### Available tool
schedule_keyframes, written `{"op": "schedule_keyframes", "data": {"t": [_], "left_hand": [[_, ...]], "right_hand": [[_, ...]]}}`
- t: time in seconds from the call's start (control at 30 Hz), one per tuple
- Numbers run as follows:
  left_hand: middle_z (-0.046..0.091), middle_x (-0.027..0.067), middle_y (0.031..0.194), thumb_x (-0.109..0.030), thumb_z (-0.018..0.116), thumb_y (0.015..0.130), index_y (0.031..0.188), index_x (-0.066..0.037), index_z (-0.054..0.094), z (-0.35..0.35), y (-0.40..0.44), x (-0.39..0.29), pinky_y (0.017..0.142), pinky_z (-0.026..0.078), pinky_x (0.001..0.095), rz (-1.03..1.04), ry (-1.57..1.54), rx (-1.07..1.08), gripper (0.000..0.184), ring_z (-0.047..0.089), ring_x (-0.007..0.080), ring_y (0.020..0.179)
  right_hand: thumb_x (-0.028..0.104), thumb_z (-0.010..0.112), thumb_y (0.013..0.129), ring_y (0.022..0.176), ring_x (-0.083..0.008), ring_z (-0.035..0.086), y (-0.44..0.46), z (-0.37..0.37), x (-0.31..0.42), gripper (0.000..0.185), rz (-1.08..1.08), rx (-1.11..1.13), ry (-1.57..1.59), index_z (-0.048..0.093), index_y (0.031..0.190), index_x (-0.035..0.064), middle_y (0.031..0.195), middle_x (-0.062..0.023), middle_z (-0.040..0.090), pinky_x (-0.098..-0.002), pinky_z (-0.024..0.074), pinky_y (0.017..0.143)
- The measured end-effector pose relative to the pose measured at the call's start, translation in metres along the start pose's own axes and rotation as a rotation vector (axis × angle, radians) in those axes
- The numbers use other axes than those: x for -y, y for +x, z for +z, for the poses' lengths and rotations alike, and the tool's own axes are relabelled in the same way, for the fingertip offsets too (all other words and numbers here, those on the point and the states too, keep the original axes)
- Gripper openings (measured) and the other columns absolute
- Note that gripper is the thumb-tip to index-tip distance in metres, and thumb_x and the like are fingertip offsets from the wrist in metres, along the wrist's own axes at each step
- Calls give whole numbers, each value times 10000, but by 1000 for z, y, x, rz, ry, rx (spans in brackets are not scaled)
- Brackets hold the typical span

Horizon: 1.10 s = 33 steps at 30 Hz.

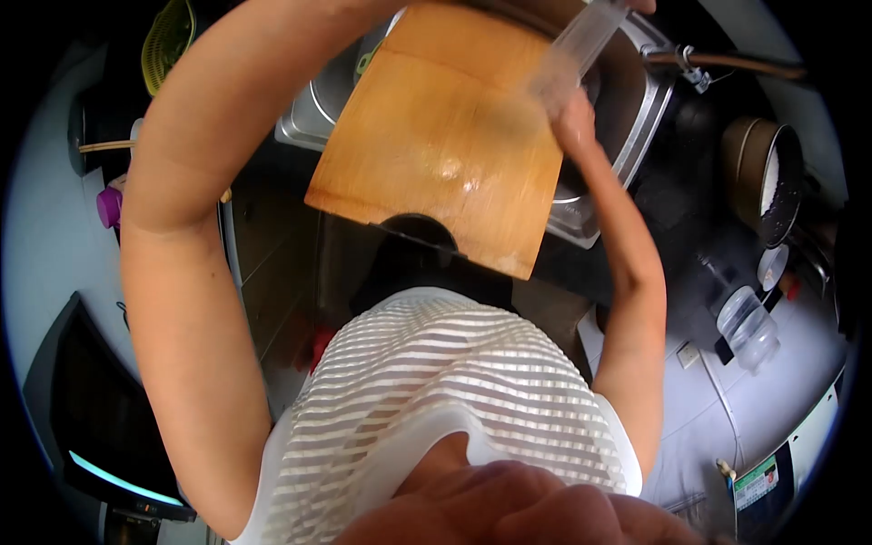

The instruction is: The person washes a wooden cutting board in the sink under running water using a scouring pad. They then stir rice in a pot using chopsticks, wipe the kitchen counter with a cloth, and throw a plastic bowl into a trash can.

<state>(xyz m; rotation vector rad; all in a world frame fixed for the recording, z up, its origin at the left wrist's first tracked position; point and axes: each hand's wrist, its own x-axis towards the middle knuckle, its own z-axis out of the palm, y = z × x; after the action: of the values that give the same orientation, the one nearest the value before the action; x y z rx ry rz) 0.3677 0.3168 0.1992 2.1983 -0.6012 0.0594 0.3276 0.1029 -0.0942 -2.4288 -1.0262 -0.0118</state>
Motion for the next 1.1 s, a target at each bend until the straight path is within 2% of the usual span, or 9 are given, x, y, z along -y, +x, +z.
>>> {"op": "schedule_keyframes", "data": {"t": [0.1,0.23,0.47,0.67,0.73,0.9,1.0,1.07,1.1], "left_hand": [[544,191,615,-81,596,623,667,12,531,1,4,9,574,444,358,105,-14,-56,121,553,336,603],[529,173,602,-49,594,622,661,3,517,4,7,21,558,439,361,278,25,-138,101,551,341,609],[538,137,629,-29,613,660,741,-6,531,-2,6,24,539,438,331,304,120,-105,117,561,287,589],[566,146,662,-56,601,697,772,-11,557,3,10,34,562,459,331,399,62,-189,98,584,297,616],[565,149,664,-61,591,706,772,-20,561,2,10,33,561,458,340,397,54,-197,84,584,303,624],[553,130,643,-59,608,692,770,-31,557,-1,9,29,543,446,335,338,84,-134,98,570,293,605],[550,122,634,-53,634,670,768,-30,554,-3,11,28,533,440,317,305,101,-109,129,562,274,578],[553,122,635,-50,642,660,769,-23,554,-5,10,25,533,441,310,241,44,-88,142,563,260,567],[551,124,631,-47,639,656,769,-19,553,-3,9,27,533,441,308,233,37,-91,145,562,258,564]], "right_hand": [[44,591,728,961,-297,526,-13,-29,94,249,-65,55,259,604,975,66,1011,-111,581,-385,435,815],[107,555,793,1060,-296,473,71,22,146,270,-210,230,460,589,1059,75,1095,-109,545,-367,383,902],[179,528,783,927,-313,534,182,116,51,204,137,107,88,629,933,85,958,-121,586,-431,426,787],[191,519,793,770,-345,553,55,50,-61,218,460,-86,-219,619,843,4,867,-161,598,-427,448,715],[121,530,779,784,-329,554,31,13,-35,159,474,106,-295,616,885,38,885,-145,592,-429,449,710],[26,555,725,831,-317,532,31,2,104,216,-67,30,244,591,933,71,871,-119,579,-400,428,755],[57,533,729,841,-304,530,70,41,80,140,-160,-65,187,589,857,52,883,-124,582,-401,432,723],[203,477,792,873,-297,535,98,71,16,193,926,103,710,620,832,80,880,-151,585,-414,423,753],[256,435,823,886,-305,546,88,95,-37,274,505,44,-136,632,878,73,907,-148,597,-418,454,691]]}}
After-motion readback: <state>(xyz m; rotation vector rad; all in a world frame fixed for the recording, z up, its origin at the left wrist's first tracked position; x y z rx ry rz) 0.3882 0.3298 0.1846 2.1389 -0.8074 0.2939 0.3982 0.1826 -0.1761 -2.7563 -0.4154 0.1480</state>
